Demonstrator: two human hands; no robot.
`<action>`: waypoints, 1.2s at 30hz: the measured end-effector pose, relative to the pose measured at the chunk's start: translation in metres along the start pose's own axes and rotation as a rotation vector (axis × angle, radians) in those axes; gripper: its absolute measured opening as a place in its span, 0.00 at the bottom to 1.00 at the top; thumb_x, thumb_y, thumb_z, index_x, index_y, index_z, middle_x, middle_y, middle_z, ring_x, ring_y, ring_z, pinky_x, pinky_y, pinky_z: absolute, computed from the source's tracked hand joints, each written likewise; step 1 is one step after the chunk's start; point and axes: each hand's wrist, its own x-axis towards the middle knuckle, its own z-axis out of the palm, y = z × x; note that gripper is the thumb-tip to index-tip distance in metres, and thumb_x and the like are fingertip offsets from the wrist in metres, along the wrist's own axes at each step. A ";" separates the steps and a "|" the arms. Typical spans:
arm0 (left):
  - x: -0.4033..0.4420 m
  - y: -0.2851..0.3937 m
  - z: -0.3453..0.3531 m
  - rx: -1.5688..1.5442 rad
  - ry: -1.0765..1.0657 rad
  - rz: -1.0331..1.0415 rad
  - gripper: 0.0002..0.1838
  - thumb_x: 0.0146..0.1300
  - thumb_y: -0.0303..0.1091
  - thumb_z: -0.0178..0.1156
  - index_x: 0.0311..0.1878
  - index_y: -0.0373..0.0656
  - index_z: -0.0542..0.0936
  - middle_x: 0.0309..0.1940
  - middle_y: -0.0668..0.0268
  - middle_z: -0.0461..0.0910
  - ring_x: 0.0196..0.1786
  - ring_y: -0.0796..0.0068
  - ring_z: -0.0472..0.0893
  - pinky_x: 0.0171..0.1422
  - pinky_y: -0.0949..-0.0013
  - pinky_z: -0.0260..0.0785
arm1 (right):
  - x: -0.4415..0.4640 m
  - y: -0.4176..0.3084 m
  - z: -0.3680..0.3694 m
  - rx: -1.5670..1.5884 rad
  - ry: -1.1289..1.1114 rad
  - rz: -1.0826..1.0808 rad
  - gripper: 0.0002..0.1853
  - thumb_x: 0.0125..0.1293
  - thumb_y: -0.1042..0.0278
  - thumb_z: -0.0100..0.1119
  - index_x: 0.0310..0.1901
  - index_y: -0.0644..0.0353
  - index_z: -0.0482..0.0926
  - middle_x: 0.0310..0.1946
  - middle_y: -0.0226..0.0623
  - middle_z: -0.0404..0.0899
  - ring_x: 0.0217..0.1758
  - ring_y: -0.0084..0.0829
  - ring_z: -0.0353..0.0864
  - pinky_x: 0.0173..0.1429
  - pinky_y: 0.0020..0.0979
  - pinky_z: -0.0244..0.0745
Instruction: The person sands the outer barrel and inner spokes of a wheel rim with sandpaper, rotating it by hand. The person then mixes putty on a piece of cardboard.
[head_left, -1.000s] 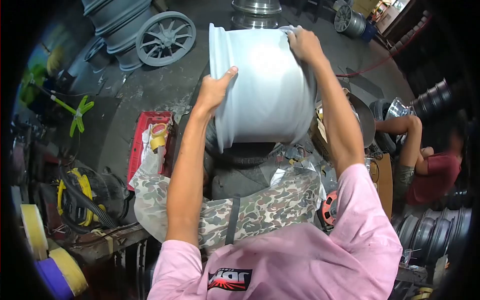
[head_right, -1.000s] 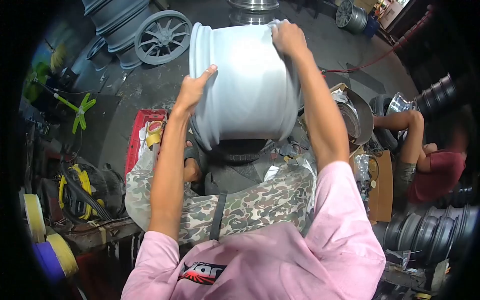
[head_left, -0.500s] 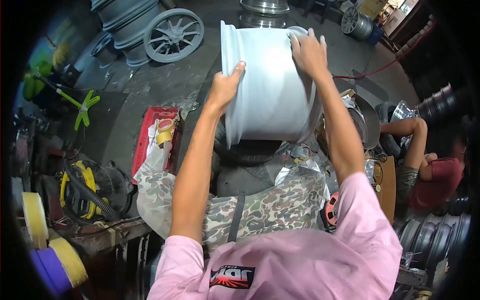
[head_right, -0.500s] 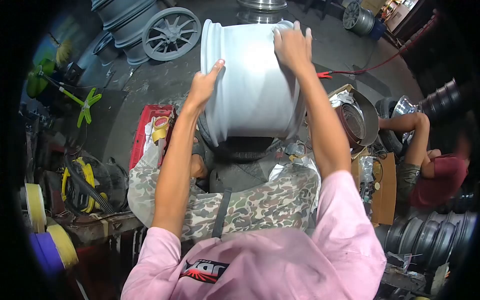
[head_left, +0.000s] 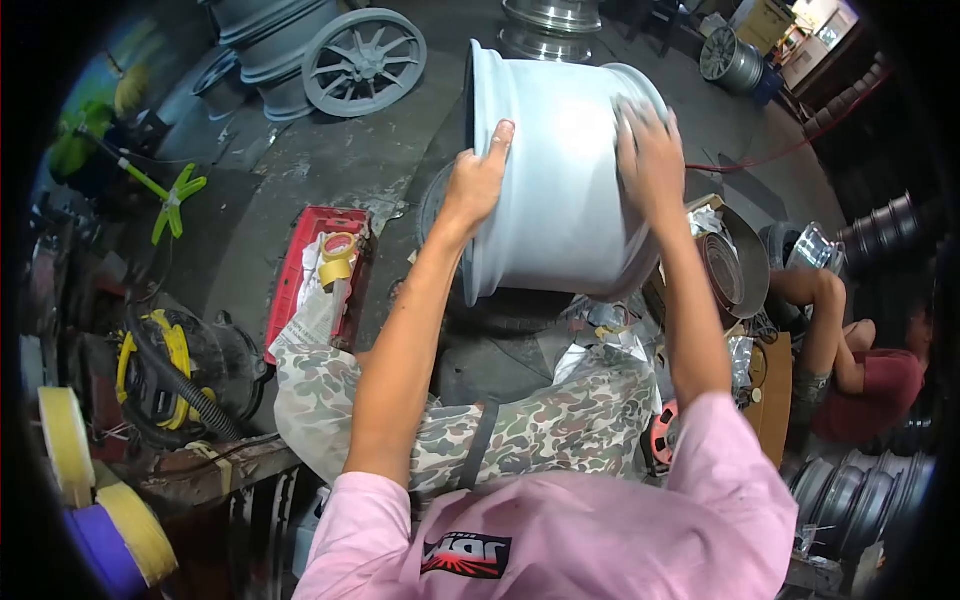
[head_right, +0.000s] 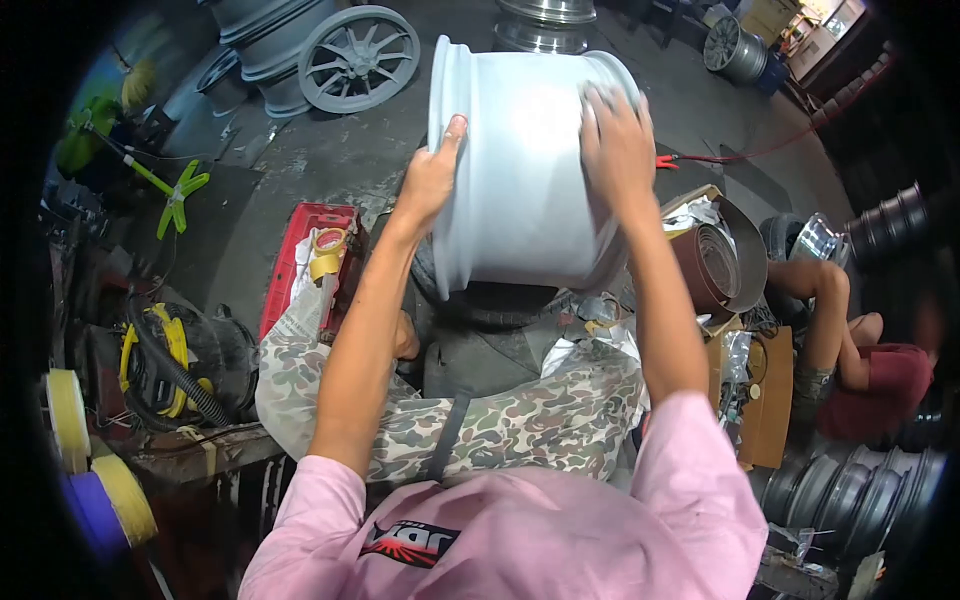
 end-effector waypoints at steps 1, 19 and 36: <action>0.002 0.000 -0.002 0.019 -0.006 0.015 0.47 0.72 0.70 0.52 0.51 0.20 0.83 0.45 0.43 0.86 0.55 0.59 0.84 0.64 0.63 0.71 | 0.037 0.009 0.026 0.048 -0.149 0.120 0.19 0.74 0.59 0.53 0.51 0.66 0.85 0.54 0.55 0.83 0.61 0.54 0.80 0.70 0.51 0.70; 0.001 -0.003 -0.002 -0.033 -0.088 -0.020 0.59 0.71 0.79 0.27 0.56 0.23 0.82 0.46 0.46 0.85 0.57 0.61 0.81 0.68 0.62 0.67 | 0.095 -0.067 0.073 0.307 -0.251 0.107 0.22 0.74 0.56 0.47 0.45 0.65 0.88 0.44 0.56 0.85 0.52 0.56 0.83 0.64 0.50 0.74; -0.008 -0.012 0.000 -0.473 -0.223 0.128 0.49 0.77 0.72 0.24 0.76 0.34 0.64 0.68 0.51 0.73 0.69 0.64 0.75 0.76 0.62 0.66 | -0.006 -0.134 0.040 0.420 0.038 0.035 0.21 0.68 0.72 0.58 0.62 0.63 0.80 0.61 0.46 0.79 0.65 0.49 0.77 0.73 0.53 0.67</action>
